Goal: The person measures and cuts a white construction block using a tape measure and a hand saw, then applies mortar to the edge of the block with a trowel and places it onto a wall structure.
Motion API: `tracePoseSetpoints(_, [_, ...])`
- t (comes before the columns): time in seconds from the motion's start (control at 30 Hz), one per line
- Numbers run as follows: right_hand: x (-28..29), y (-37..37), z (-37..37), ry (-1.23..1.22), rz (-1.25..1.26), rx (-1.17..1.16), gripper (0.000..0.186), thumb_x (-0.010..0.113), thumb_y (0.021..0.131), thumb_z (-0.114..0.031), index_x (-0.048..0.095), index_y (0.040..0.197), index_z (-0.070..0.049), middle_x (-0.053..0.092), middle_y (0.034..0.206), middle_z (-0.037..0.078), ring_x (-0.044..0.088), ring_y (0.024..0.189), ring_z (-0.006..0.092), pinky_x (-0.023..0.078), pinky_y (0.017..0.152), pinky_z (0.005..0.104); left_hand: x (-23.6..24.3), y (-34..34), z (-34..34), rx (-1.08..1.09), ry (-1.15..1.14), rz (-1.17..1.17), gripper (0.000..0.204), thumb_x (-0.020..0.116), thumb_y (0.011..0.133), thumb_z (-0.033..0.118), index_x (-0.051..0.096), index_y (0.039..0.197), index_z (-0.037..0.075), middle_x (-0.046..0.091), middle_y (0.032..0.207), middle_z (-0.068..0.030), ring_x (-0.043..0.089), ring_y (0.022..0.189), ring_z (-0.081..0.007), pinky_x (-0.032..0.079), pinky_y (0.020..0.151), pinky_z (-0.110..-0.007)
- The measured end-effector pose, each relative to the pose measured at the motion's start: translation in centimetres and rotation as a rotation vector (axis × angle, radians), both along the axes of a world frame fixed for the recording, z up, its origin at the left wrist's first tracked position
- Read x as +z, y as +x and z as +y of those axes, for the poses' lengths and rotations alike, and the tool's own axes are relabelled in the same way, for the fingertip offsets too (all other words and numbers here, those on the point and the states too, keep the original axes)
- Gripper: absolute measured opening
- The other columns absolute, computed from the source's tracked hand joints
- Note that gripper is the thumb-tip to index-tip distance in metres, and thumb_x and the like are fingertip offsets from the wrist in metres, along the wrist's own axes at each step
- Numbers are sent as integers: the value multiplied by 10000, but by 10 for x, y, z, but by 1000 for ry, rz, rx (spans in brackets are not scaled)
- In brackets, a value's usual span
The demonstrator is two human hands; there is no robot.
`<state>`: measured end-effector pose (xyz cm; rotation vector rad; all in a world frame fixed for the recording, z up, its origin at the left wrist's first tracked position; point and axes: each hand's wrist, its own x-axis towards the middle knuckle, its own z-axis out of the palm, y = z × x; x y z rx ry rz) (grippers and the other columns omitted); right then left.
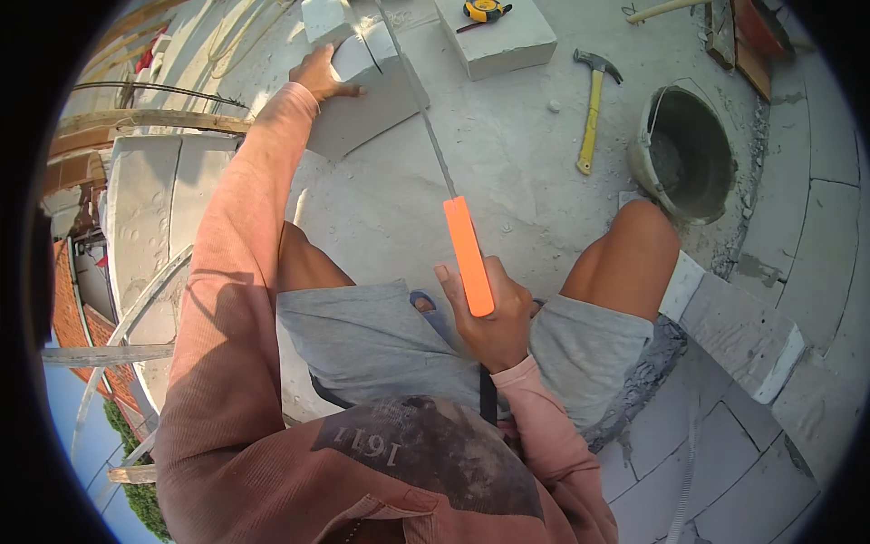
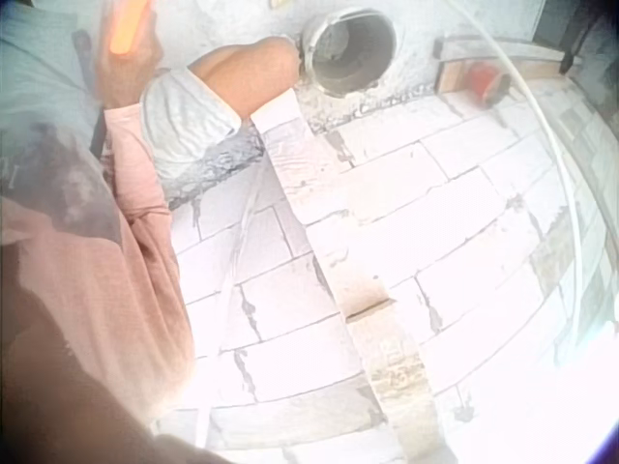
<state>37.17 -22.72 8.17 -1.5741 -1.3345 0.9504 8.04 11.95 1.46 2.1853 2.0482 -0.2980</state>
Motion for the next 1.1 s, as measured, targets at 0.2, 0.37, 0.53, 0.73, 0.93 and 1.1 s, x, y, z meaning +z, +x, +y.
tracePoseSetpoints(0.2, [10,-7,24,-57,12,100,363,781,927,-236,543,767,-13,558,558,103,546,449,201,426,479,317,-10,4,-42,-61,181,15,1257,892,566,625,336,1561,94,477,1489,-94,411,1425,-307,337,1166,-453])
tracePoseSetpoints(0.37, [9,-2,15,-115,-36,170,348,774,933,-217,546,779,-3,563,566,123,566,460,212,425,475,326,-3,3,-45,-22,126,29,1277,882,582,630,281,1589,125,444,1514,-84,382,1443,-288,315,1168,-488])
tracePoseSetpoints(0.53, [22,-4,-26,-136,57,168,332,753,956,-211,562,799,11,506,578,67,457,523,90,394,489,298,-1,-1,-37,3,71,-13,1267,877,581,652,284,1599,186,440,1526,-64,375,1448,-300,316,1155,-522])
tracePoseSetpoints(0.73, [30,5,-25,-159,-70,166,310,761,942,-180,570,798,17,530,601,111,472,494,156,403,492,320,-7,-7,-24,22,92,-44,1255,870,582,665,275,1602,241,464,1505,-52,402,1429,-301,332,1140,-526])
tracePoseSetpoints(0.93, [1,-32,114,-134,-147,267,427,707,973,-341,552,782,8,527,577,168,522,488,306,442,521,383,-16,-4,-27,-50,117,-65,1239,870,579,658,296,1596,244,480,1475,-50,406,1428,-293,342,1120,-551])
tracePoseSetpoints(1.1, [-12,-37,46,-132,11,169,337,746,955,-236,592,817,30,522,619,101,455,561,151,436,553,327,0,-6,-18,-85,50,-44,1261,881,570,649,283,1600,233,453,1517,-48,381,1448,-307,340,1125,-563])
